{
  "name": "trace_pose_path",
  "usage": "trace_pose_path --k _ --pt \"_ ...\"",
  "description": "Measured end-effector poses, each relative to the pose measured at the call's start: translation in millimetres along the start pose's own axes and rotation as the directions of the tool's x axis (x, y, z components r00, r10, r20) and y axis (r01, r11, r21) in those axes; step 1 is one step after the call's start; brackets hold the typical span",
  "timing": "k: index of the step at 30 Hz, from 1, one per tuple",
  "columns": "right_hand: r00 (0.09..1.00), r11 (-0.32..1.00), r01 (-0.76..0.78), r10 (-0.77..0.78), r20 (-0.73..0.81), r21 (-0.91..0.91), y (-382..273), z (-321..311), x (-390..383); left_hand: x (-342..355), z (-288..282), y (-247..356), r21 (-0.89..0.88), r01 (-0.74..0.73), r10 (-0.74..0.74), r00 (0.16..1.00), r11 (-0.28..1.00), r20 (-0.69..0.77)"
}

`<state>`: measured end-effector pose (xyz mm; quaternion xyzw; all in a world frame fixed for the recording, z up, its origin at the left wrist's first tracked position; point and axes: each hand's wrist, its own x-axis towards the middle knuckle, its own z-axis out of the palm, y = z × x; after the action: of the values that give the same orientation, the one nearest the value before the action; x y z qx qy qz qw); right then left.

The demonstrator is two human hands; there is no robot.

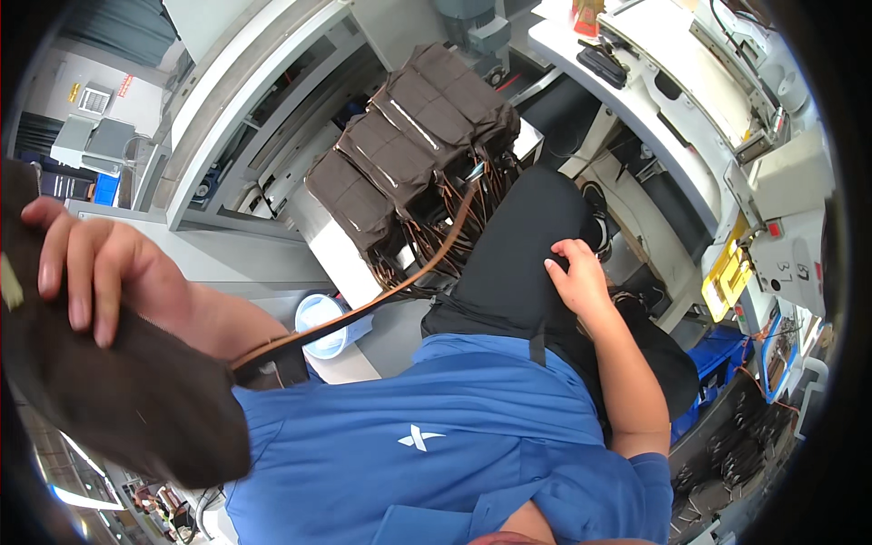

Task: Sewing and assembling components onto leather pouches using an industrial sewing machine.

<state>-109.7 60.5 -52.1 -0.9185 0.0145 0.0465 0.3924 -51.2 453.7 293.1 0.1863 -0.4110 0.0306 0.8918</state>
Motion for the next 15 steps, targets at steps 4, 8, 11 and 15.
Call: trace_pose_path --k 4,8,11,15 --pt "0.999 0.998 0.011 -0.013 0.037 0.067 6 -1 -3 -14 -2 -30 0.149 -0.094 0.106 0.991 0.984 -0.079" --pt "1.000 0.995 -0.007 0.005 0.020 0.104 20 -3 -16 -34 -91 -72 0.652 0.356 0.269 0.702 0.670 -0.660" --pt "0.997 0.985 -0.073 0.067 0.048 0.154 20 -11 -26 -60 -180 -119 0.582 0.595 0.128 0.630 0.555 -0.766" --pt "0.978 0.973 -0.173 0.152 0.142 0.150 37 -18 -42 -169 -374 -121 0.239 0.835 0.130 0.201 0.495 -0.971"
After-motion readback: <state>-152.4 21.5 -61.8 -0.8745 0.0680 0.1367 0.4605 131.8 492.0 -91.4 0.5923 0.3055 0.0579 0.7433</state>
